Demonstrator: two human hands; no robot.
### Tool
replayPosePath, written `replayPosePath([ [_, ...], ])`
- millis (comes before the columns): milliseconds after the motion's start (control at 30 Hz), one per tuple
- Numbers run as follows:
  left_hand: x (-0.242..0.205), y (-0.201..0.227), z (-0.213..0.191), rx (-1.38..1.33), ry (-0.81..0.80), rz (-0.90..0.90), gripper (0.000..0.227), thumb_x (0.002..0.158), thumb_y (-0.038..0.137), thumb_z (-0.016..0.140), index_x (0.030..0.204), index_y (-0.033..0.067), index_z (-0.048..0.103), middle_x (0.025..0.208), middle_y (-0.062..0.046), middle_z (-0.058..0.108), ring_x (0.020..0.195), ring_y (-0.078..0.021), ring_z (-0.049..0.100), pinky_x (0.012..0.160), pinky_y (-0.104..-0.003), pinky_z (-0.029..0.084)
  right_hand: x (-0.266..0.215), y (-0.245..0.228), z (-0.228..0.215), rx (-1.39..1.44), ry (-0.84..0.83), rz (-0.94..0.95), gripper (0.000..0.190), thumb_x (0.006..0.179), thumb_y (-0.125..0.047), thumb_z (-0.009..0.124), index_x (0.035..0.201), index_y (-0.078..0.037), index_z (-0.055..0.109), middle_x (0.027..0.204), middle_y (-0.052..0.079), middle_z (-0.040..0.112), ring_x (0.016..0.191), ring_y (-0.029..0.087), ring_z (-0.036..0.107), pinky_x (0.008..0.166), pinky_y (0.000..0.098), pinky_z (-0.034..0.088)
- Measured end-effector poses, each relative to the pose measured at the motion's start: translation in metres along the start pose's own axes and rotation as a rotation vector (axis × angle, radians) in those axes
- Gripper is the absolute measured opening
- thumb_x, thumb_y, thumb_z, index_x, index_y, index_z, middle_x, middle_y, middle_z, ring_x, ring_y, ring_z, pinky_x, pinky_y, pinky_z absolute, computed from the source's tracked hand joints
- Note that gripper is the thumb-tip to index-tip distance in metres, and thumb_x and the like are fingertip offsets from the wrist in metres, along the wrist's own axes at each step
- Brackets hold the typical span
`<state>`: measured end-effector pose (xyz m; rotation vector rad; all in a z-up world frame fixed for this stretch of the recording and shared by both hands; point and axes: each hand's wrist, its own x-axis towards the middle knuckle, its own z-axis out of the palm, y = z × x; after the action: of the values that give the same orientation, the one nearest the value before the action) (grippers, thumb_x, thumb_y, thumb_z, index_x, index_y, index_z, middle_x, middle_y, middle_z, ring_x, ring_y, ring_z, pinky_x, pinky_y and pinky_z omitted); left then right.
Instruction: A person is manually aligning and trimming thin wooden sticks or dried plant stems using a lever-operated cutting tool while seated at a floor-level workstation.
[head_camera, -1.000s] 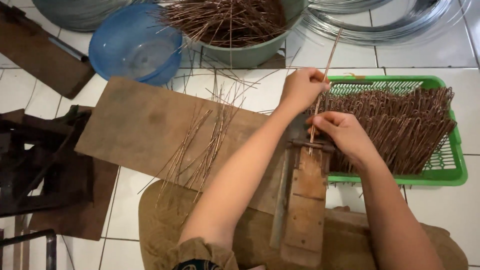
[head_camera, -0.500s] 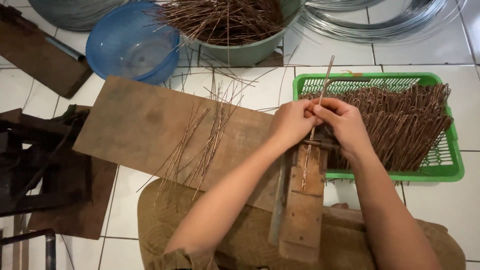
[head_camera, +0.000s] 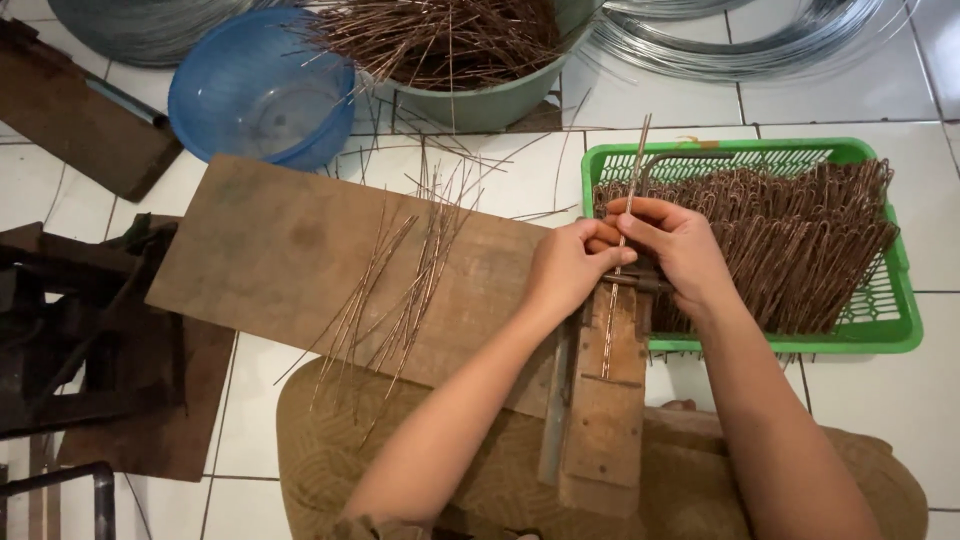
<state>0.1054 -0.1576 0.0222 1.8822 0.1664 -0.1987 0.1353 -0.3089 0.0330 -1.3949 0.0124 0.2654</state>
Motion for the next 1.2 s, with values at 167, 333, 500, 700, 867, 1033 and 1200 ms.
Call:
replayPosePath([
  [167,-0.021,0.001,0.001,0.124,0.152,0.090,0.053,0.080,0.052,0.077,0.123,0.0245,0.065,0.125,0.000,0.066,0.127,-0.0261,0.058,0.108,-0.042,0.046,-0.003,-0.002,0.000,-0.067,0.011,0.014,0.030,0.092,-0.010,0.076,0.120,-0.002,0.073,0.104,0.012,0.075,0.093,0.016,0.071,0.080,0.0280,0.059],
  [333,-0.082,0.025,0.005,-0.094,0.161,-0.014,0.093,0.082,0.023,0.079,0.156,0.0053,0.025,0.155,-0.030,0.023,0.149,-0.0495,0.018,0.122,-0.060,0.013,0.001,0.001,-0.001,-0.117,0.013,-0.008,0.030,0.092,-0.012,0.076,0.120,-0.004,0.074,0.108,0.010,0.075,0.097,0.015,0.070,0.086,0.0283,0.058],
  [500,-0.090,0.002,0.025,-0.268,0.173,-0.064,0.100,0.087,0.017,0.075,0.161,0.0066,0.009,0.160,-0.040,-0.004,0.151,-0.0552,0.000,0.122,-0.064,-0.003,0.010,0.001,-0.007,-0.145,-0.008,0.034,0.027,0.099,-0.018,0.069,0.122,-0.005,0.072,0.107,0.010,0.075,0.100,0.015,0.071,0.088,0.0279,0.056],
  [700,-0.083,-0.014,0.035,-0.277,0.135,-0.093,0.104,0.086,0.024,0.075,0.163,0.0166,0.004,0.162,-0.035,-0.019,0.154,-0.0472,-0.012,0.120,-0.062,-0.010,0.134,0.072,-0.086,-1.576,0.278,-0.599,0.052,0.101,-0.040,0.070,0.137,-0.003,0.069,0.130,0.023,0.068,0.115,0.043,0.067,0.097,0.0575,0.048],
  [867,-0.068,-0.028,0.047,-0.151,0.176,-0.082,0.101,0.081,0.038,0.066,0.160,0.0093,0.010,0.169,-0.023,-0.005,0.158,-0.0328,-0.013,0.122,-0.053,-0.001,0.165,0.043,-0.097,-1.843,-0.024,-0.018,0.087,0.090,-0.082,0.043,0.147,-0.017,0.054,0.151,0.026,0.052,0.142,0.047,0.045,0.119,0.0734,0.010],
  [1033,-0.081,0.005,0.028,-0.160,0.110,-0.188,0.102,0.085,0.041,0.062,0.162,0.0121,0.002,0.170,-0.017,-0.014,0.158,-0.0296,-0.017,0.124,-0.051,-0.004,0.169,-0.053,-0.074,-1.986,0.204,-0.193,0.086,0.085,-0.087,0.051,0.126,-0.012,0.069,0.103,0.014,0.069,0.095,0.025,0.060,0.090,0.0383,0.046],
  [1200,-0.063,-0.027,0.050,-0.117,0.185,-0.044,0.105,0.082,0.054,0.056,0.160,0.0050,0.007,0.169,-0.024,-0.002,0.158,-0.0340,-0.014,0.121,-0.059,-0.005,0.112,-0.118,-0.073,-2.188,0.879,-0.664,0.084,0.066,-0.113,0.053,0.105,-0.041,0.074,0.106,-0.007,0.070,0.102,0.021,0.062,0.079,0.0378,0.034],
])
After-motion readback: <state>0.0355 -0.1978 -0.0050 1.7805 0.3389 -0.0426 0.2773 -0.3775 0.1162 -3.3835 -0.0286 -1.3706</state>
